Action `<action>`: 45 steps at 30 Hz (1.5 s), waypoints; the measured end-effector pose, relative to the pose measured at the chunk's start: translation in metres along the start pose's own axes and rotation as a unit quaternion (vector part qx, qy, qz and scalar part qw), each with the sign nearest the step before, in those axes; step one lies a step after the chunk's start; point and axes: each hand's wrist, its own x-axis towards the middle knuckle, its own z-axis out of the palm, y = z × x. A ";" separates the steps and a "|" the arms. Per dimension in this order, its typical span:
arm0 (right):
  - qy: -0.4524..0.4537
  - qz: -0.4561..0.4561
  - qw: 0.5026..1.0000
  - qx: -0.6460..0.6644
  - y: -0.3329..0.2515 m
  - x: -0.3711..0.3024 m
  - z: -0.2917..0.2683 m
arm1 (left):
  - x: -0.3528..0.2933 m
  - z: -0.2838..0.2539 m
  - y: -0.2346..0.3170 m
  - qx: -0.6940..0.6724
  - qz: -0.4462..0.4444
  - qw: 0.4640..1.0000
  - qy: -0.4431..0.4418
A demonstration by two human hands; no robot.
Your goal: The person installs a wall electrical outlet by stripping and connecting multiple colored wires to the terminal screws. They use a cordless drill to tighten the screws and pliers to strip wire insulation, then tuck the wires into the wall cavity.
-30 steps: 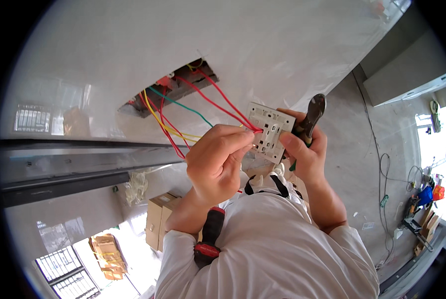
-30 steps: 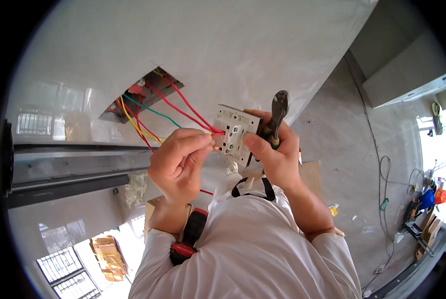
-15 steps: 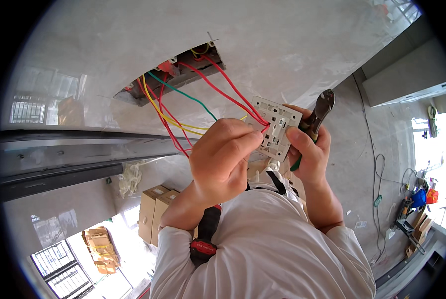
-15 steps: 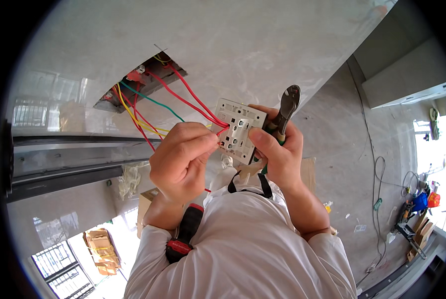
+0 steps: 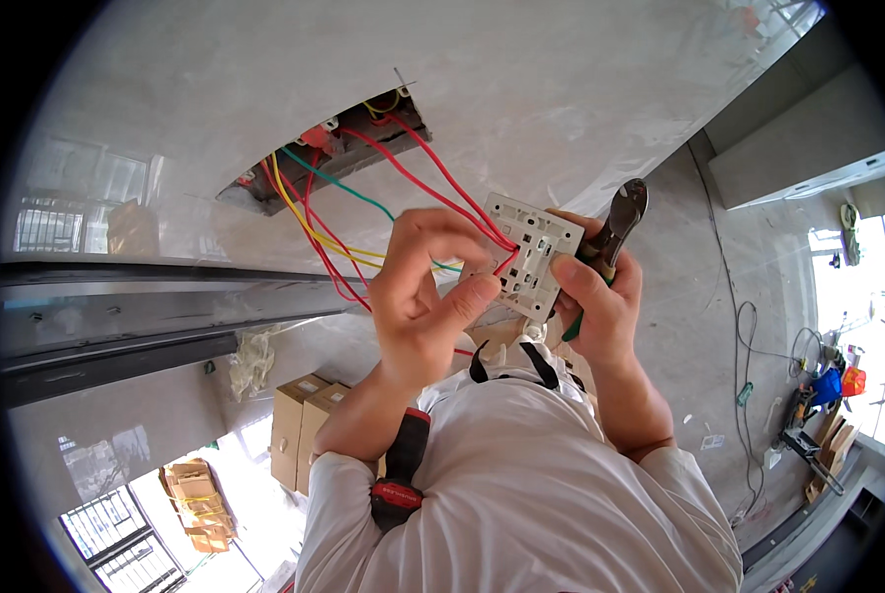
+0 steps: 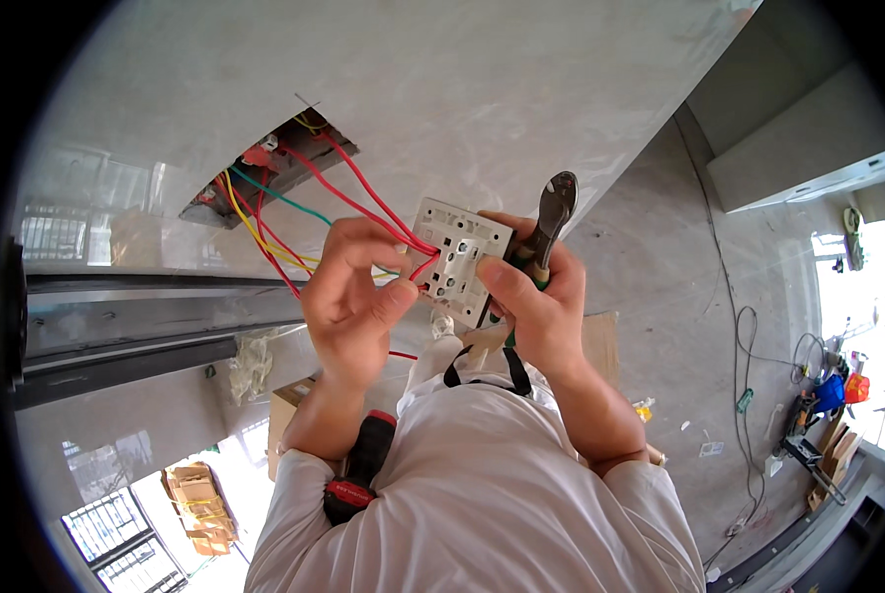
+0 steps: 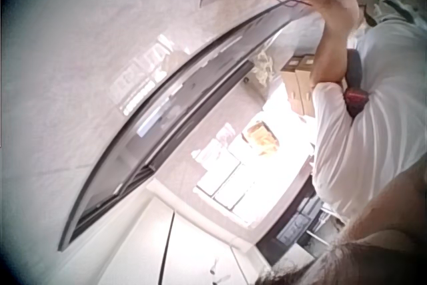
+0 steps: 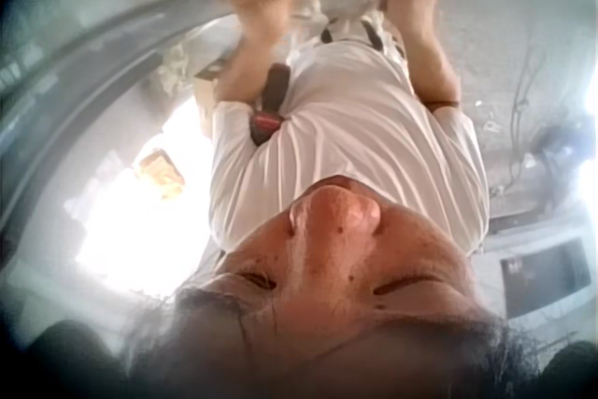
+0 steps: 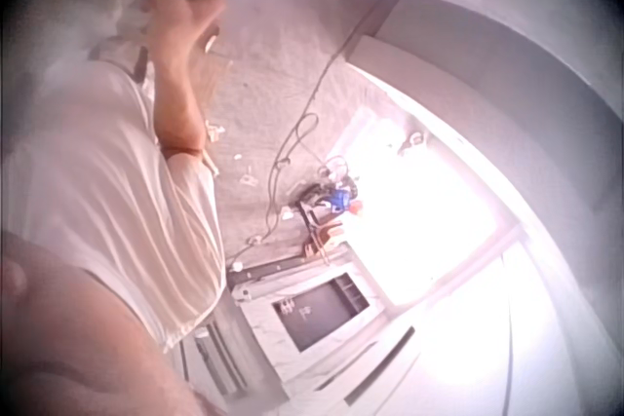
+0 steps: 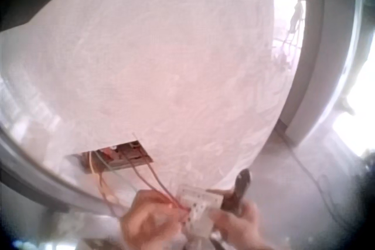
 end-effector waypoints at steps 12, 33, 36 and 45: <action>-0.021 -0.010 0.999 0.048 0.018 -0.011 -0.034 | 0.014 0.015 -0.022 -0.207 -0.104 0.973 -0.013; -0.248 -0.129 0.729 -0.624 0.196 -0.150 -0.296 | 0.014 0.003 -0.018 -0.216 -0.179 0.959 -0.035; -0.304 -0.060 0.712 -0.631 0.228 -0.132 -0.310 | 0.015 0.013 -0.007 -0.243 -0.219 0.945 0.016; -0.268 0.350 0.848 -0.294 0.349 -0.154 -0.389 | 0.016 0.012 -0.004 -0.205 -0.173 0.963 0.000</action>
